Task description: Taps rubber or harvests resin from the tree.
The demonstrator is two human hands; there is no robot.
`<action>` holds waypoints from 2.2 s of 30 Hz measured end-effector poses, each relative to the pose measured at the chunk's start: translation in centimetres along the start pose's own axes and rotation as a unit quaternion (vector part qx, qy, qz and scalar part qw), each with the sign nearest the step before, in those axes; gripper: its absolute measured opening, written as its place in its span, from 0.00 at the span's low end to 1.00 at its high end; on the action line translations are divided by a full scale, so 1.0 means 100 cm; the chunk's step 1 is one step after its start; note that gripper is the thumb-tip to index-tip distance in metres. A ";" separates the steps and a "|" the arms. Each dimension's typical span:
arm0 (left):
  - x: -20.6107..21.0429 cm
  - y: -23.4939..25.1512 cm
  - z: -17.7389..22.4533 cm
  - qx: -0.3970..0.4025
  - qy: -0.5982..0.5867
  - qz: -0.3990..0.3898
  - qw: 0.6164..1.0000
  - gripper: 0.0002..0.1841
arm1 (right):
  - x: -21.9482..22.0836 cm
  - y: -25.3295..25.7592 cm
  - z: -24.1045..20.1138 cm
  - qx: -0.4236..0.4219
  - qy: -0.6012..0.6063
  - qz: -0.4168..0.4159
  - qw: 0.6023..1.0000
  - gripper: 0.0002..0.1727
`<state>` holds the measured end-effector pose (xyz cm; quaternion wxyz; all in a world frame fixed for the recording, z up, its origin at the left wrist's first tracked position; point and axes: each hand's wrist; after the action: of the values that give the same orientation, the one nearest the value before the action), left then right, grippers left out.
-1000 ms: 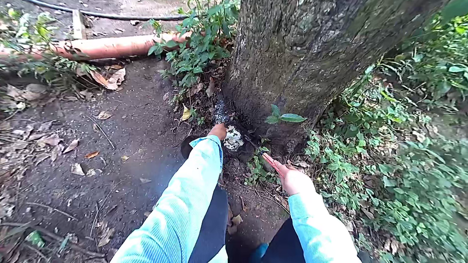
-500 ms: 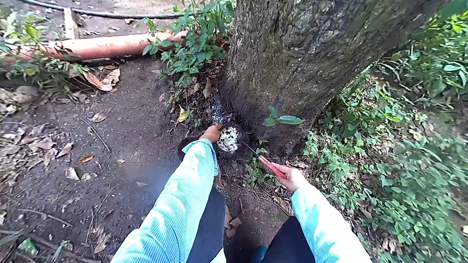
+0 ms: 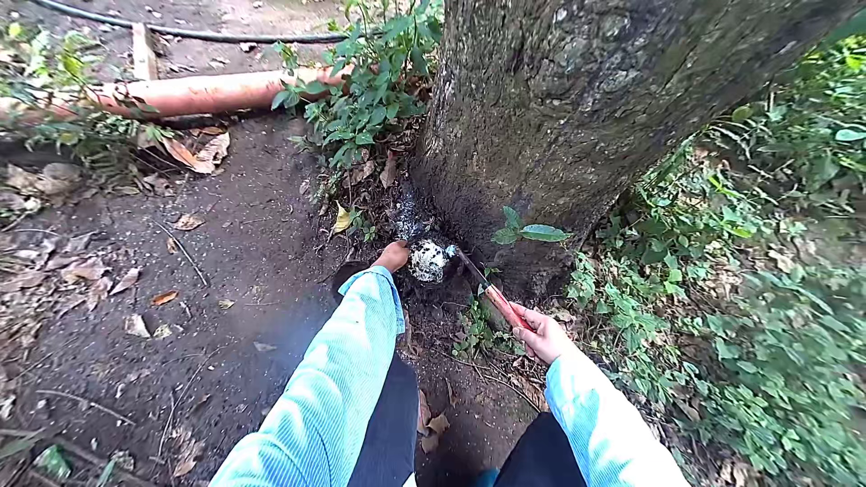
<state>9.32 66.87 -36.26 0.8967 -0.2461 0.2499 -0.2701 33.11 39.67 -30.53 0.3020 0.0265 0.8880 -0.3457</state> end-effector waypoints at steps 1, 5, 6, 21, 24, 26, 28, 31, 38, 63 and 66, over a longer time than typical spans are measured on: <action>0.001 -0.002 0.001 -0.005 -0.013 0.000 1.000 0.27 | 0.001 0.002 0.000 -0.001 0.011 0.005 1.000 0.34; 0.007 -0.007 0.009 -0.052 -0.076 -0.011 0.996 0.32 | -0.002 0.001 -0.011 -0.026 -0.105 0.062 0.992 0.32; 0.010 -0.007 0.012 -0.063 -0.087 -0.018 0.994 0.33 | -0.006 -0.004 -0.019 -0.018 -0.168 0.067 0.983 0.33; 0.010 0.006 0.015 0.072 0.094 -0.040 0.992 0.31 | -0.020 -0.003 0.001 -0.030 -0.215 -0.011 0.976 0.33; 0.009 0.001 0.011 0.046 0.056 -0.007 0.997 0.29 | -0.013 0.006 0.004 -0.014 -0.129 -0.036 0.991 0.32; 0.008 0.005 0.010 0.038 0.053 -0.010 0.998 0.29 | -0.009 0.011 0.006 0.002 -0.071 -0.053 0.996 0.32; 0.006 0.009 0.009 0.029 0.049 -0.019 0.998 0.29 | -0.006 0.014 0.008 0.012 -0.018 -0.061 0.998 0.32; 0.005 0.016 0.003 0.029 0.044 -0.018 0.998 0.29 | -0.004 0.015 0.010 0.020 0.029 -0.065 0.997 0.31; -0.003 0.017 0.008 0.011 0.048 -0.042 0.998 0.30 | -0.006 0.006 0.012 0.009 0.064 -0.027 0.998 0.32; 0.007 0.001 0.058 -0.058 -0.002 0.050 0.997 0.19 | 0.009 -0.010 -0.089 0.025 -0.353 0.045 0.934 0.37; 0.009 0.002 0.061 -0.060 0.022 0.056 0.996 0.18 | -0.003 -0.014 -0.073 0.000 -0.281 0.032 0.959 0.39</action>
<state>13.61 68.36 -32.02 0.8884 -0.2789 0.2984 -0.2095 29.18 43.28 -25.32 0.5500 -0.0437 0.7663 -0.3292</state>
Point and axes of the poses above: each hand's wrist, its own y-axis towards the middle knuckle, its own x-axis out of the palm, z = x × y, and after that the axes turned 13 degrees about -y, right-handed
